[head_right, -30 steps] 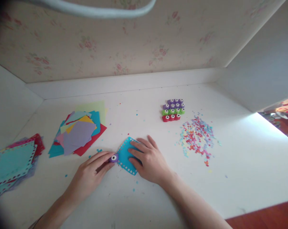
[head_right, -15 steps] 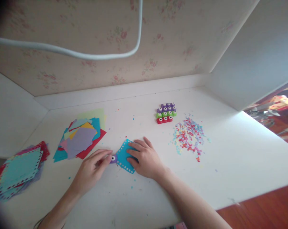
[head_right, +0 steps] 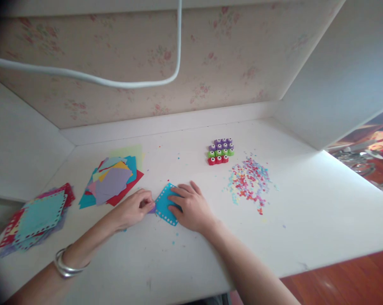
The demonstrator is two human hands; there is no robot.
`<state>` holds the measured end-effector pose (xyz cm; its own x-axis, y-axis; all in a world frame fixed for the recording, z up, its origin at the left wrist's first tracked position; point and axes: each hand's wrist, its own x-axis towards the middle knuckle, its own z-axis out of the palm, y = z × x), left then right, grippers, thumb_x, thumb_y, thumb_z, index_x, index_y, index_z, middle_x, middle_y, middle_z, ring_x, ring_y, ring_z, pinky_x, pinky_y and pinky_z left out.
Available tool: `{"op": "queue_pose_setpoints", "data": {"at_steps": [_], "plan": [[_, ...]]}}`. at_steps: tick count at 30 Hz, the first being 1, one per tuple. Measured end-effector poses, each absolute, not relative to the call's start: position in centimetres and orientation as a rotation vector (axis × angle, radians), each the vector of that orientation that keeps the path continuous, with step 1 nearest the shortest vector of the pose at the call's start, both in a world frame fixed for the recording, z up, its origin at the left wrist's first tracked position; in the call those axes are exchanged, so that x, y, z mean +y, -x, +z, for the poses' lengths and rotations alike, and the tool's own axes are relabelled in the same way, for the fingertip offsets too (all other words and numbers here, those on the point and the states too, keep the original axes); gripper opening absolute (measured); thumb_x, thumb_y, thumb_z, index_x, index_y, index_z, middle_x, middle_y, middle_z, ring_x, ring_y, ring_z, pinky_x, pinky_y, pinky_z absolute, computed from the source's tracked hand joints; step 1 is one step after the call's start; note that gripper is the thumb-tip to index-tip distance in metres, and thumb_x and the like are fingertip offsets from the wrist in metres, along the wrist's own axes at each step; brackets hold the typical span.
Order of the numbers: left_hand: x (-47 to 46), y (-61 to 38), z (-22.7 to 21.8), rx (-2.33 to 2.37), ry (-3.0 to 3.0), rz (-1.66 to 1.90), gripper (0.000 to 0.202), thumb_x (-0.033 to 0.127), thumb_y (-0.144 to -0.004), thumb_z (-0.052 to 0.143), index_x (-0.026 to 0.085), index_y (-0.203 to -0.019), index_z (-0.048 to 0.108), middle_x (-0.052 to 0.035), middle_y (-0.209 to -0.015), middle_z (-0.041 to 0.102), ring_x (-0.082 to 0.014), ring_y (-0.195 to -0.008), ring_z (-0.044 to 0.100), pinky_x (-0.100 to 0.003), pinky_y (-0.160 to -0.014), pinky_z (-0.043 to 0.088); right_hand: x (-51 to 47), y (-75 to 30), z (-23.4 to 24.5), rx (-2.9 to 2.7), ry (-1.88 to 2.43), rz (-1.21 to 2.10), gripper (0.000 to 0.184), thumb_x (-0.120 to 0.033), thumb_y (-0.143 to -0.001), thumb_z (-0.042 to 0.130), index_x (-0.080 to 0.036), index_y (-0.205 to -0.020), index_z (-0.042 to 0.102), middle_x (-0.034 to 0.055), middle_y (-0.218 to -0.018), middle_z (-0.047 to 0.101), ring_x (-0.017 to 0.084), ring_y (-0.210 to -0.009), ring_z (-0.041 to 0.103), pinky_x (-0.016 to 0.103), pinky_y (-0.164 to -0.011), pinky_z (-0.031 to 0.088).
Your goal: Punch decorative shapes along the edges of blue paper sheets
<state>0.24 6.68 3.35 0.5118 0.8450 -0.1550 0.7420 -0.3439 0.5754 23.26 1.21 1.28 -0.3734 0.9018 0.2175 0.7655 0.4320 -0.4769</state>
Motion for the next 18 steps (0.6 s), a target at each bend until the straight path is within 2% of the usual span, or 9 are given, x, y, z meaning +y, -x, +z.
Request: {"op": "queue_pose_setpoints", "data": {"at_steps": [5, 11, 14, 18], "plan": [[6.7, -0.2, 3.8, 1.269, -2.180, 0.239, 0.019, 0.029, -0.083, 0.054, 0.021, -0.068, 0.060, -0.0021, -0.075, 0.059, -0.0189, -0.070, 0.060, -0.030, -0.065, 0.049, 1.2, -23.3, 1.3, -2.240, 1.389, 0.407, 0.025, -0.036, -0.095, 0.060, -0.032, -0.117, 0.070, 0.0024, -0.134, 0.064, 0.025, -0.128, 0.053, 0.055, -0.115, 0.027], [6.3, 2.4, 4.7, 1.254, -2.223, 0.320, 0.032, 0.041, -0.092, 0.047, 0.024, -0.083, 0.073, -0.0062, -0.090, 0.068, -0.0221, -0.086, 0.067, -0.034, -0.080, 0.055, 1.1, -23.5, 1.3, -2.233, 1.369, 0.415, 0.024, -0.036, -0.094, 0.061, -0.033, -0.117, 0.070, 0.0011, -0.133, 0.065, 0.025, -0.128, 0.053, 0.056, -0.114, 0.027], [6.0, 4.4, 4.3, 1.332, -2.220, 0.353, 0.038, 0.044, -0.095, 0.044, 0.023, -0.088, 0.075, -0.0075, -0.095, 0.070, -0.0227, -0.087, 0.068, -0.036, -0.081, 0.056, 1.2, -23.5, 1.1, -2.231, 1.364, 0.432, 0.024, -0.036, -0.094, 0.062, -0.032, -0.117, 0.070, 0.0015, -0.134, 0.064, 0.025, -0.129, 0.053, 0.056, -0.115, 0.026], [4.6, 6.5, 3.1, 1.469, -2.219, 0.471, 0.040, 0.045, -0.097, 0.043, 0.022, -0.101, 0.075, -0.0079, -0.107, 0.070, -0.0236, -0.101, 0.067, -0.039, -0.095, 0.053, 1.2, -23.5, 1.1, -2.235, 1.366, 0.453, 0.024, -0.036, -0.095, 0.060, -0.032, -0.117, 0.070, 0.0021, -0.134, 0.064, 0.025, -0.130, 0.052, 0.056, -0.115, 0.026]]}}
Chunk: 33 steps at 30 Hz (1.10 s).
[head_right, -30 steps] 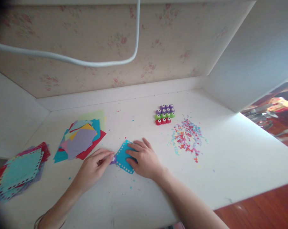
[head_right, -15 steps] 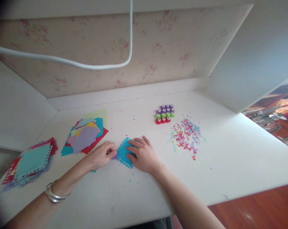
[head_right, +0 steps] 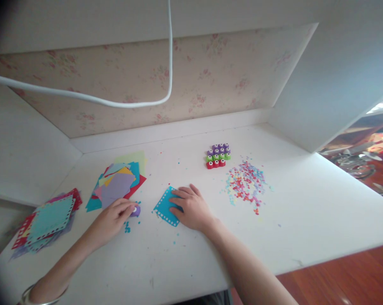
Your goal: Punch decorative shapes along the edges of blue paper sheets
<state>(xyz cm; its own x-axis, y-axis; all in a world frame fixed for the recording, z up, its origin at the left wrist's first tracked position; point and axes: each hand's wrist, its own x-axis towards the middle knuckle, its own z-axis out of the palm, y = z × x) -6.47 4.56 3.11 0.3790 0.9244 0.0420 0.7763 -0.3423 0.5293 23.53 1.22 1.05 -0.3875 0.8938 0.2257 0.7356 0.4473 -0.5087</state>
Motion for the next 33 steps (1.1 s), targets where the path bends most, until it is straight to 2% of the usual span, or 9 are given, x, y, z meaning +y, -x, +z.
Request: {"op": "queue_pose_setpoints", "data": {"at_steps": [4, 6, 11, 14, 18, 22, 25, 28, 33], "plan": [[2.4, 7.1, 1.8, 1.533, -2.189, 0.586, 0.036, 0.047, -0.093, 0.056, 0.025, -0.118, 0.068, -0.0064, -0.117, 0.068, -0.0202, -0.092, 0.069, -0.032, -0.085, 0.057, 1.2, -23.5, 1.3, -2.236, 1.369, 0.456, 0.031, -0.038, -0.095, 0.060, -0.031, -0.125, 0.065, 0.0034, -0.137, 0.061, 0.025, -0.130, 0.052, 0.056, -0.117, 0.025], [1.6, 7.0, 1.4, 1.537, -2.197, 0.632, 0.037, 0.047, -0.089, 0.062, 0.026, -0.118, 0.068, -0.0058, -0.117, 0.069, -0.0193, -0.083, 0.070, -0.030, -0.079, 0.058, 1.3, -23.5, 1.3, -2.186, 1.409, 0.435, 0.042, -0.040, -0.095, 0.060, -0.027, -0.135, 0.058, 0.0072, -0.141, 0.058, 0.025, -0.131, 0.050, 0.053, -0.116, 0.030], [0.9, 6.8, 0.9, 1.608, -2.056, 0.746, 0.036, 0.051, -0.089, 0.060, 0.024, -0.112, 0.068, -0.0015, -0.086, 0.074, -0.0184, -0.068, 0.068, -0.027, -0.067, 0.056, 1.5, -23.2, 0.9, -2.067, 1.578, 0.396, 0.062, -0.050, -0.092, 0.061, -0.011, -0.139, 0.054, 0.0183, -0.146, 0.050, 0.032, -0.140, 0.038, 0.049, -0.115, 0.037], [0.9, 7.0, 0.6, 1.670, -1.876, 0.757, 0.046, 0.055, -0.090, 0.056, 0.022, -0.121, 0.065, 0.0011, -0.072, 0.070, -0.0198, -0.069, 0.069, -0.026, -0.064, 0.055, 1.6, -23.2, 0.7, -2.104, 1.578, 0.403, 0.055, -0.044, -0.092, 0.062, -0.010, -0.135, 0.058, 0.0177, -0.144, 0.052, 0.031, -0.137, 0.042, 0.047, -0.115, 0.037], [0.9, 7.2, 0.2, 1.627, -1.761, 0.750, 0.055, 0.057, -0.093, 0.050, 0.019, -0.131, 0.058, -0.0009, -0.076, 0.071, -0.0208, -0.075, 0.070, -0.027, -0.068, 0.055, 1.8, -23.2, 0.5, -2.064, 1.573, 0.420, 0.045, -0.037, -0.091, 0.064, -0.013, -0.129, 0.064, 0.0149, -0.140, 0.057, 0.030, -0.132, 0.048, 0.046, -0.113, 0.040], [0.9, 7.0, 0.3, 1.593, -1.770, 0.772, 0.054, 0.058, -0.092, 0.052, 0.018, -0.128, 0.060, -0.0035, -0.086, 0.073, -0.0201, -0.074, 0.069, -0.029, -0.071, 0.055, 2.0, -23.2, 0.3, -2.022, 1.520, 0.434, 0.033, -0.032, -0.090, 0.065, -0.019, -0.120, 0.069, 0.0121, -0.131, 0.063, 0.028, -0.126, 0.054, 0.047, -0.110, 0.044], [0.9, 6.7, 0.5, 1.589, -1.816, 0.793, 0.049, 0.057, -0.090, 0.056, 0.021, -0.121, 0.064, -0.0021, -0.082, 0.073, -0.0194, -0.070, 0.069, -0.028, -0.068, 0.055, 2.0, -23.2, 0.1, -1.982, 1.547, 0.429, 0.041, -0.032, -0.089, 0.065, -0.020, -0.129, 0.063, 0.0122, -0.134, 0.061, 0.028, -0.127, 0.053, 0.048, -0.110, 0.043], [0.9, 6.6, 0.5, 1.611, -1.859, 0.791, 0.044, 0.056, -0.089, 0.058, 0.022, -0.116, 0.066, -0.0001, -0.075, 0.071, -0.0189, -0.065, 0.068, -0.028, -0.065, 0.055, 2.0, -23.2, -0.1, -1.960, 1.648, 0.382, 0.052, -0.034, -0.089, 0.066, -0.013, -0.136, 0.058, 0.0170, -0.144, 0.051, 0.033, -0.137, 0.043, 0.051, -0.114, 0.039], [0.9, 6.4, 0.4, 1.641, -1.919, 0.785, 0.040, 0.053, -0.089, 0.059, 0.024, -0.114, 0.067, 0.0003, -0.077, 0.071, -0.0186, -0.065, 0.068, -0.027, -0.064, 0.055, 2.2, -23.5, -0.5, -1.998, 1.670, 0.363, 0.046, -0.034, -0.090, 0.065, -0.012, -0.129, 0.064, 0.0177, -0.144, 0.052, 0.035, -0.138, 0.042, 0.051, -0.114, 0.039]]}}
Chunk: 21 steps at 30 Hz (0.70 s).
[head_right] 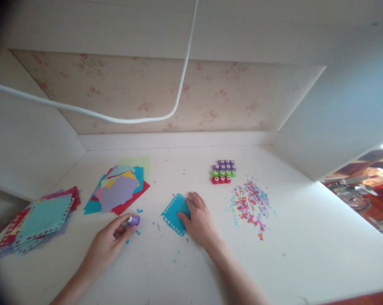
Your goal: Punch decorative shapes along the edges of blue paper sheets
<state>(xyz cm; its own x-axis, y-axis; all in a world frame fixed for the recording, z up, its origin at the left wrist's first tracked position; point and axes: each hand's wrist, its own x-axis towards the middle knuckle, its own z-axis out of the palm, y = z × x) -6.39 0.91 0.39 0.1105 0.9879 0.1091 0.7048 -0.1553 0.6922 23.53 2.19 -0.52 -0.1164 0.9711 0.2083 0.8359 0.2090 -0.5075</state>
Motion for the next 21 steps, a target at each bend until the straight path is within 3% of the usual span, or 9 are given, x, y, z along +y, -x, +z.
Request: {"op": "queue_pose_setpoints", "data": {"at_steps": [7, 12, 17, 21], "plan": [[1.06, 6.45, 0.12, 1.660, -1.928, 0.770, 0.038, 0.052, -0.089, 0.058, 0.025, -0.114, 0.066, -0.0001, -0.079, 0.073, -0.0182, -0.065, 0.068, -0.026, -0.062, 0.055, 2.43, -24.00, -0.22, -1.877, 1.625, 0.462, 0.030, -0.029, -0.087, 0.064, -0.019, -0.115, 0.069, 0.0134, -0.136, 0.059, 0.030, -0.126, 0.056, 0.048, -0.108, 0.046], [1.05, 6.51, -0.09, 1.679, -1.957, 0.758, 0.040, 0.054, -0.090, 0.057, 0.025, -0.115, 0.065, 0.0003, -0.077, 0.072, -0.0185, -0.065, 0.068, -0.027, -0.063, 0.055, 2.48, -23.95, 0.02, -1.698, 1.634, 0.540, 0.030, -0.031, -0.086, 0.062, -0.024, -0.116, 0.061, 0.0079, -0.116, 0.069, 0.025, -0.100, 0.068, 0.043, -0.089, 0.055], [0.95, 6.45, -0.01, 1.683, -1.971, 0.751, 0.039, 0.054, -0.090, 0.057, 0.025, -0.116, 0.065, 0.0009, -0.079, 0.072, -0.0177, -0.065, 0.068, -0.026, -0.064, 0.055, 2.56, -23.93, 0.16, -1.553, 1.654, 0.598, 0.046, -0.036, -0.084, 0.062, -0.027, -0.129, 0.053, 0.0063, -0.109, 0.071, 0.022, -0.078, 0.068, 0.038, -0.073, 0.056], [0.94, 6.41, 0.12, 1.697, -1.967, 0.740, 0.040, 0.055, -0.090, 0.057, 0.025, -0.116, 0.065, 0.0018, -0.076, 0.071, -0.0174, -0.062, 0.068, -0.025, -0.061, 0.054, 2.58, -24.03, 0.24, -1.562, 1.580, 0.593, 0.038, -0.036, -0.088, 0.059, -0.026, -0.124, 0.058, 0.0067, -0.107, 0.072, 0.022, -0.080, 0.067, 0.036, -0.071, 0.054]]}}
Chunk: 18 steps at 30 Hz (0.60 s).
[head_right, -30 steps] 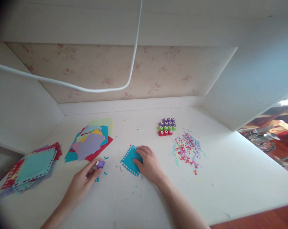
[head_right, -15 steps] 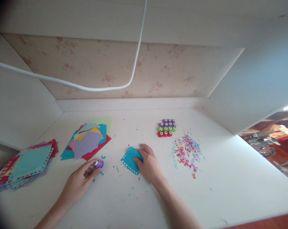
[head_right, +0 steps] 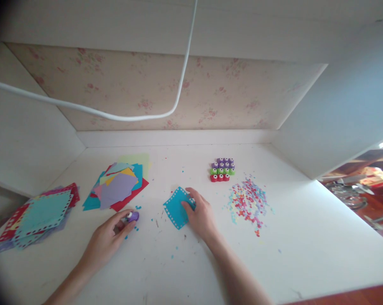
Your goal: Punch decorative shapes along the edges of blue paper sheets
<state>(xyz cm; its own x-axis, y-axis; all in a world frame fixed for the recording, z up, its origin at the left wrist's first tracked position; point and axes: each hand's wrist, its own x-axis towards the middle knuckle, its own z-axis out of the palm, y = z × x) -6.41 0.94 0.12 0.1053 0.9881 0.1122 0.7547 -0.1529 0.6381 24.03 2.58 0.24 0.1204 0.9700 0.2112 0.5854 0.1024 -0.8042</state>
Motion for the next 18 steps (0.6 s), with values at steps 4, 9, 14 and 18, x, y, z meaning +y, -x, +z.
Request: {"op": "queue_pose_setpoints", "data": {"at_steps": [4, 9, 14, 18], "plan": [[1.1, 6.4, 0.1, 1.723, -1.957, 0.720, 0.043, 0.057, -0.090, 0.055, 0.024, -0.117, 0.064, 0.0026, -0.072, 0.069, -0.0172, -0.061, 0.066, -0.025, -0.059, 0.052, 2.6, -24.0, 0.5, -1.566, 1.478, 0.602, 0.017, -0.033, -0.090, 0.055, -0.023, -0.099, 0.067, 0.0066, -0.100, 0.071, 0.023, -0.088, 0.065, 0.036, -0.078, 0.052], [1.3, 6.3, -0.1, 1.734, -1.960, 0.688, 0.044, 0.059, -0.093, 0.049, 0.023, -0.116, 0.063, 0.0025, -0.069, 0.067, -0.0176, -0.061, 0.066, -0.026, -0.060, 0.050, 3.1, -23.9, 0.3, -1.521, 1.450, 0.651, 0.015, -0.032, -0.088, 0.057, -0.022, -0.091, 0.068, 0.0064, -0.098, 0.071, 0.022, -0.088, 0.064, 0.036, -0.079, 0.050], [1.3, 6.5, -0.4, 1.707, -2.027, 0.732, 0.043, 0.057, -0.094, 0.049, 0.024, -0.116, 0.063, -0.0003, -0.081, 0.072, -0.0176, -0.066, 0.067, -0.026, -0.063, 0.052, 3.6, -24.3, -0.6, -1.411, 1.451, 0.762, 0.025, -0.030, -0.081, 0.064, -0.023, -0.104, 0.070, 0.0061, -0.107, 0.071, 0.022, -0.088, 0.064, 0.036, -0.076, 0.052], [1.4, 6.7, -0.9, 1.644, -2.112, 0.837, 0.040, 0.054, -0.096, 0.050, 0.023, -0.117, 0.063, -0.0054, -0.110, 0.071, -0.0160, -0.073, 0.068, -0.028, -0.072, 0.055, 3.9, -24.6, -1.0, -1.305, 1.415, 0.883, 0.038, -0.030, -0.078, 0.069, -0.026, -0.115, 0.067, 0.0055, -0.111, 0.070, 0.023, -0.087, 0.065, 0.036, -0.071, 0.055]]}}
